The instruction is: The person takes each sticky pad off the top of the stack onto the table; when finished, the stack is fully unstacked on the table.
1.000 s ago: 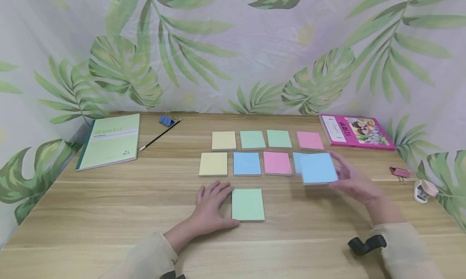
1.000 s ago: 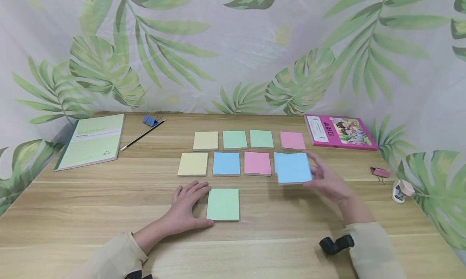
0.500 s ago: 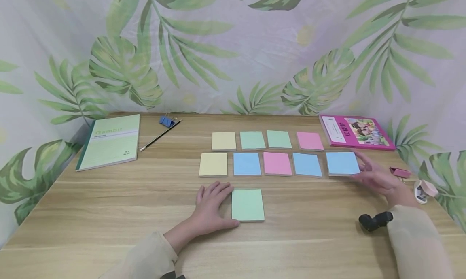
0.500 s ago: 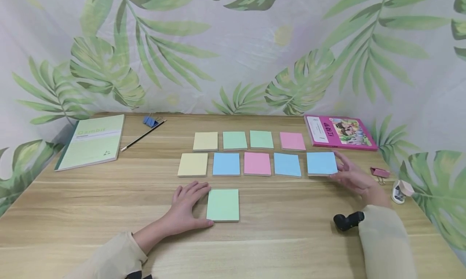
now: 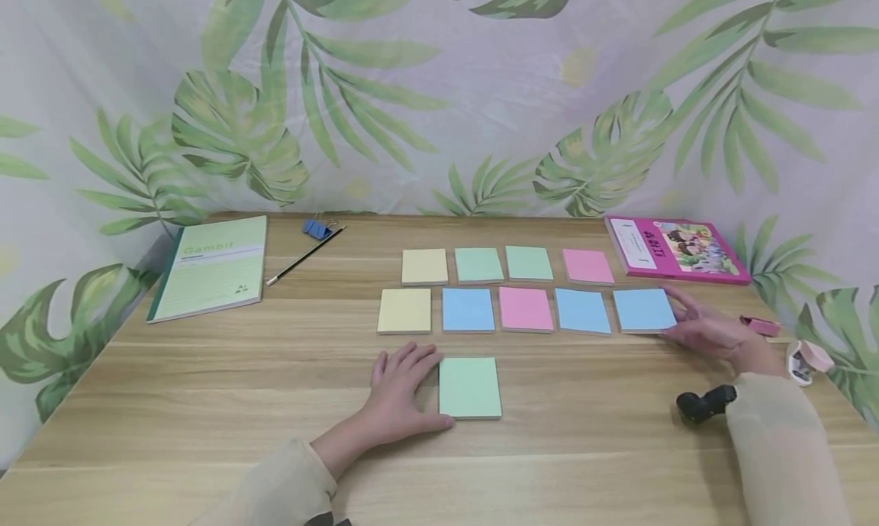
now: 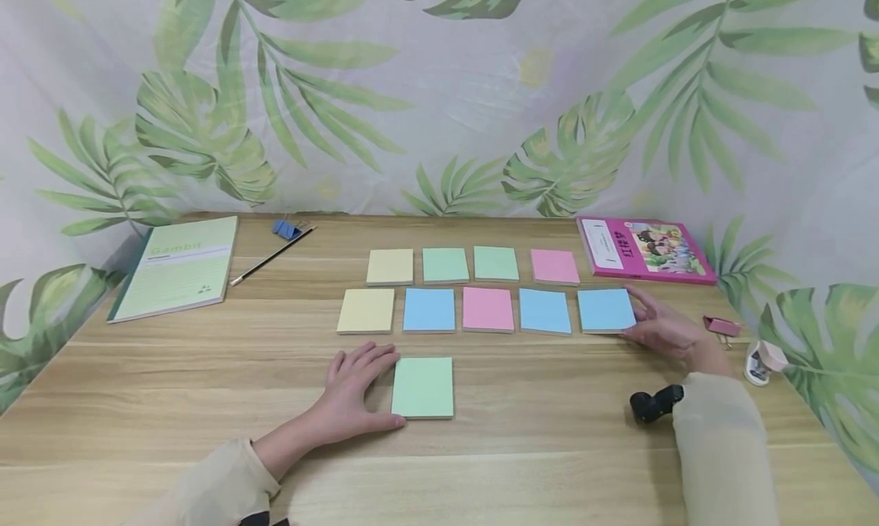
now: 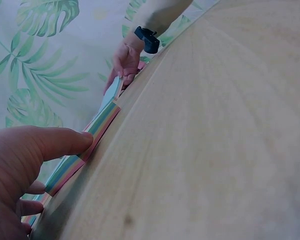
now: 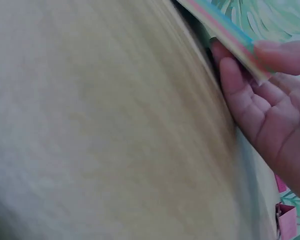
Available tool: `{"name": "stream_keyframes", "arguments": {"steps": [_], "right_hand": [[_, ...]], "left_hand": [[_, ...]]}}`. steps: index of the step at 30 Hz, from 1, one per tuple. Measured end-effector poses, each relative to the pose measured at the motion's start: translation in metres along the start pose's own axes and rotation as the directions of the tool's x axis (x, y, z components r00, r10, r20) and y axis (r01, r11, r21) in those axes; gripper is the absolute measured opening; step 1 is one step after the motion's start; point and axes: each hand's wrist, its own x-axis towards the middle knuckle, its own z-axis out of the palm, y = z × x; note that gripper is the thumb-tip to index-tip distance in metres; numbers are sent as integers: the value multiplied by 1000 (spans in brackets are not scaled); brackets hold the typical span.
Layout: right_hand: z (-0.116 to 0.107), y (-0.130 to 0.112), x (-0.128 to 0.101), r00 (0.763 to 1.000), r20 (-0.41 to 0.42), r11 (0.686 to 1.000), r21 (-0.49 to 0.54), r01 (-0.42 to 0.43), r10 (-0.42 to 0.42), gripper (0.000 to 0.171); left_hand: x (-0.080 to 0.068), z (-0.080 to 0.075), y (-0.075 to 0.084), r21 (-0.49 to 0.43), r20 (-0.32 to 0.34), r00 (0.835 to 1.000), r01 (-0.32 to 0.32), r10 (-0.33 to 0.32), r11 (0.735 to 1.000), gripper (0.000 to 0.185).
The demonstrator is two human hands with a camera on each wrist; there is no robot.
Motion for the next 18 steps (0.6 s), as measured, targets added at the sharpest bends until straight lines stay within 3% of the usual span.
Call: {"name": "stream_keyframes", "arguments": {"steps": [2,6,11,14,18], "right_hand": [[0,-4,-1,997,-49,994,-94,-60,55,88],[1,-14,-7,981,-140,952,-257,-165,133,86],[3,-28,-12,981,-179,925,-353,-138,78,76],[8,-45,-12,970,-240,847,-508,-156,34,70],[25,-75,-5,944,-329,692,-678,-247,15,75]], "left_hand": [[0,0,0,4,0,1000,-1,1,1000,85],[0,1,0,8,2,1000,-1,1,1000,85],[2,-5,1,-11,38,999,0,0,1000,85],[6,-17,-1,-8,81,997,-9,10,1000,84],[17,-45,1,73,143,989,-44,34,996,79]]}}
